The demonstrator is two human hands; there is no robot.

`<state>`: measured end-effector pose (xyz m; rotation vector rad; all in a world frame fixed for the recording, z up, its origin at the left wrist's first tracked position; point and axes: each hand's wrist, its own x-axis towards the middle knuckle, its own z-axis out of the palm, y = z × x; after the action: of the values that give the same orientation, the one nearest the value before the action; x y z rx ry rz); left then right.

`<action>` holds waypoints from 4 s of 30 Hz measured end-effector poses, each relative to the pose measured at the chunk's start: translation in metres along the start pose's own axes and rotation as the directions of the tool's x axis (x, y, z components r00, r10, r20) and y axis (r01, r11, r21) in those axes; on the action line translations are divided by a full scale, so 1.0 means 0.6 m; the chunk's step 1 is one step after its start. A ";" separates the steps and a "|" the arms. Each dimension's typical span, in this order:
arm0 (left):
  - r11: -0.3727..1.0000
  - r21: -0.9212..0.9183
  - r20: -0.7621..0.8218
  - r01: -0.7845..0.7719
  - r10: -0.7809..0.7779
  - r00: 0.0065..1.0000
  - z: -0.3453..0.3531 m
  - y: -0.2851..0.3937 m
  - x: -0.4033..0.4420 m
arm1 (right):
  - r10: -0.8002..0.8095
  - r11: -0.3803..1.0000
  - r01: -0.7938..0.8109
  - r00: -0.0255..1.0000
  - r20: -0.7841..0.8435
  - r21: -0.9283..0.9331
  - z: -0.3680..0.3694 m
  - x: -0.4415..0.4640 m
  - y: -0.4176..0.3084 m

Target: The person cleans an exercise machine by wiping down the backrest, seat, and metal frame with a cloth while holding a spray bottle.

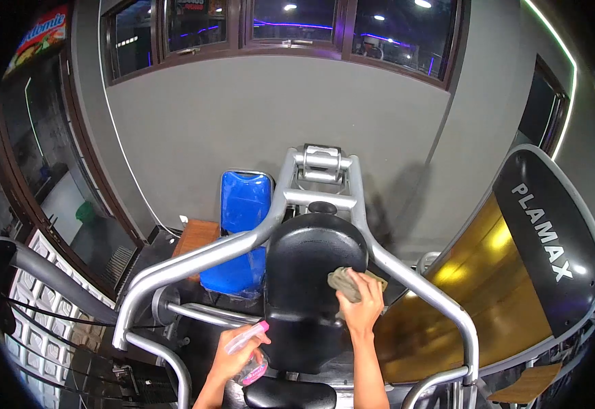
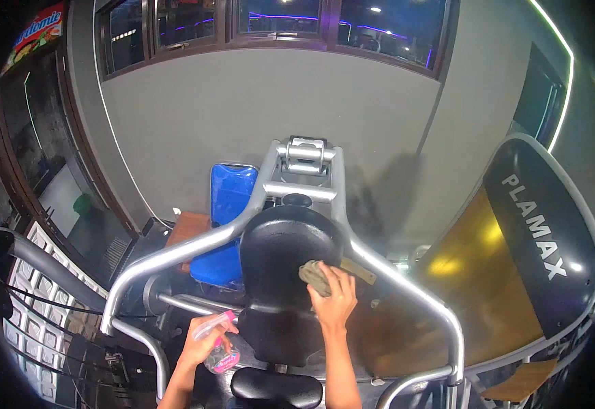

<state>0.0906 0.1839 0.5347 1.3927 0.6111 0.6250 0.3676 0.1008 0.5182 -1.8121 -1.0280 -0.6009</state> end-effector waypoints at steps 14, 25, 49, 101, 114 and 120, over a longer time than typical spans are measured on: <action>1.000 0.018 -0.055 0.017 -0.016 0.998 0.046 -0.007 -0.024 | -0.118 0.987 0.092 0.971 0.208 0.133 0.074 -0.028 -0.059; 1.000 0.027 -0.044 0.004 -0.003 0.999 0.074 -0.021 -0.009 | 0.284 0.946 -0.254 0.949 -0.137 0.202 0.007 -0.031 0.049; 0.990 0.026 -0.079 0.142 -0.140 0.987 0.125 -0.052 0.050 | 0.515 0.630 -0.533 0.831 0.210 0.565 0.020 -0.039 0.128; 0.988 0.034 -0.179 0.148 -0.140 0.974 0.100 -0.082 -0.065 | 0.306 0.930 -0.253 0.935 -0.178 0.266 0.049 -0.083 0.049; 0.988 -0.104 -0.210 0.112 -0.132 0.969 0.057 -0.095 -0.083 | 0.009 0.993 -0.037 0.973 0.231 0.116 0.067 -0.127 -0.015; 0.987 -0.104 -0.238 0.125 -0.146 0.960 0.036 -0.099 -0.087 | 0.184 0.983 -0.184 0.983 0.007 0.017 0.021 -0.109 0.032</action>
<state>0.0720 0.1272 0.4789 1.1890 0.8587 0.7105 0.3490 0.0825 0.4541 -1.8694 -0.8547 -0.4727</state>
